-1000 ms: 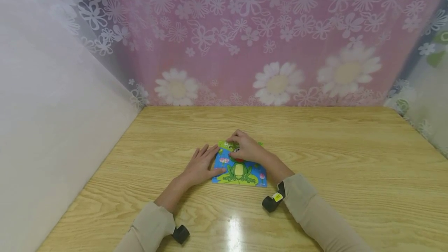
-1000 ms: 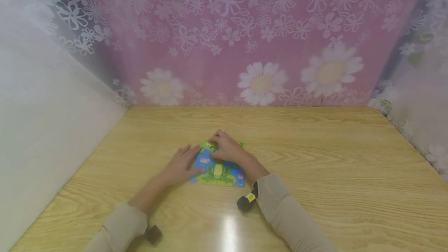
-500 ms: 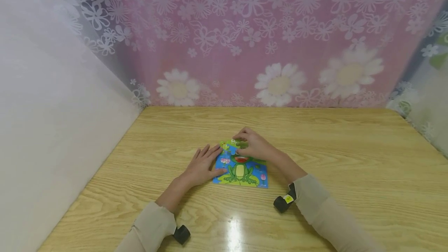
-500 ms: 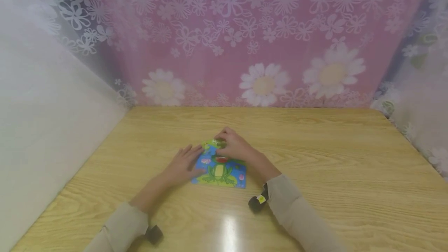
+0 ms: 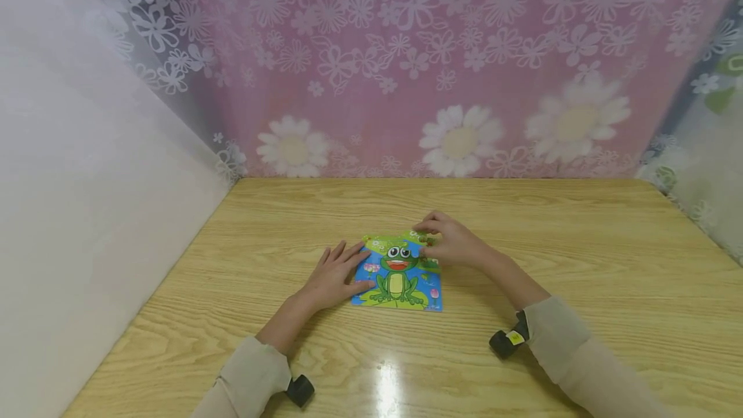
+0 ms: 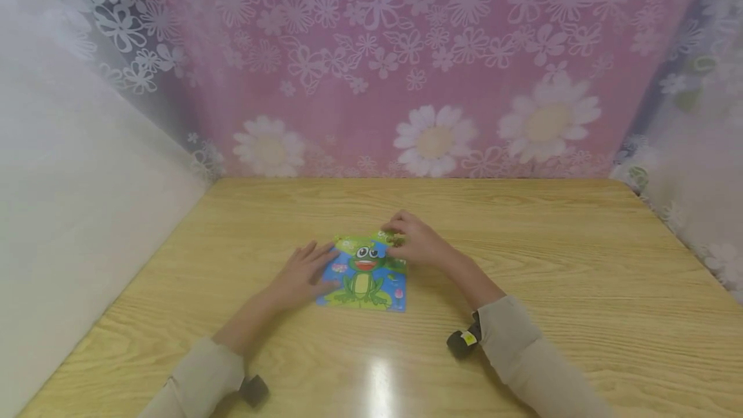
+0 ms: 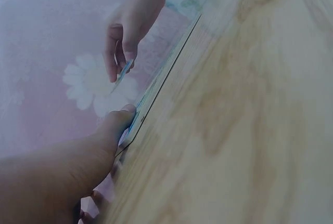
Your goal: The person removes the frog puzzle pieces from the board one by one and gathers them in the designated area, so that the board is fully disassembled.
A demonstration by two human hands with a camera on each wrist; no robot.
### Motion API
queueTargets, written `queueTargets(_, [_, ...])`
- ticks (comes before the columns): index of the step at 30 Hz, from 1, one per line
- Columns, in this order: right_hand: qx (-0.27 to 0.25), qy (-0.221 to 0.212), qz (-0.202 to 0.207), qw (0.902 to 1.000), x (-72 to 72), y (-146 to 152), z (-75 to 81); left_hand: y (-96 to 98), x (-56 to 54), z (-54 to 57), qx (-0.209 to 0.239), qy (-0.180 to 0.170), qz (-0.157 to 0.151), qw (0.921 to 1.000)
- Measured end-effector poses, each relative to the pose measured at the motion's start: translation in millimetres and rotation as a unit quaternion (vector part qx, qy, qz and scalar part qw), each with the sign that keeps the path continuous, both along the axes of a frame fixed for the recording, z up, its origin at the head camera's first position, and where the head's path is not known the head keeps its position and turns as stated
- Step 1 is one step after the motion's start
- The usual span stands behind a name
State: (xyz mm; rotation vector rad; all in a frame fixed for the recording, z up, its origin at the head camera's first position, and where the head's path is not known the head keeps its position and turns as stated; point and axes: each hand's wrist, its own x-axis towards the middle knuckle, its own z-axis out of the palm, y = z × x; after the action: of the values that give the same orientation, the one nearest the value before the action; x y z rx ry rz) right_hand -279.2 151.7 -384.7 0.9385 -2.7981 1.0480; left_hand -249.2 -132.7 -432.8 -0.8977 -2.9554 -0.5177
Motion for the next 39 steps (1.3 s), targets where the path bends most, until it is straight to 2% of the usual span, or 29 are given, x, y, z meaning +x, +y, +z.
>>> queueTargets(11, [-0.008,0.017,-0.024,0.9995,4.0,33.6,-1.0,-0.8,-0.3,-0.1,-0.001,-0.002,-0.002,1.0000])
queueTargets(20, [-0.009,0.033,-0.023,0.9991,4.5,55.2,-6.1,-0.4,0.9,2.1,0.003,-0.006,-0.004,1.0000])
queueTargets(29, [-0.044,-0.032,-0.033,0.9980,1.9,74.0,-20.2,0.6,2.8,3.6,0.001,-0.003,-0.007,1.0000])
queueTargets(35, [-0.050,-0.027,-0.021,0.9981,-2.7,81.5,-33.8,0.6,2.4,2.0,0.001,0.001,-0.007,1.0000])
queueTargets(39, [-0.057,-0.016,-0.016,0.9981,-4.5,83.6,-36.5,0.9,0.6,0.6,-0.001,0.004,-0.005,1.0000])
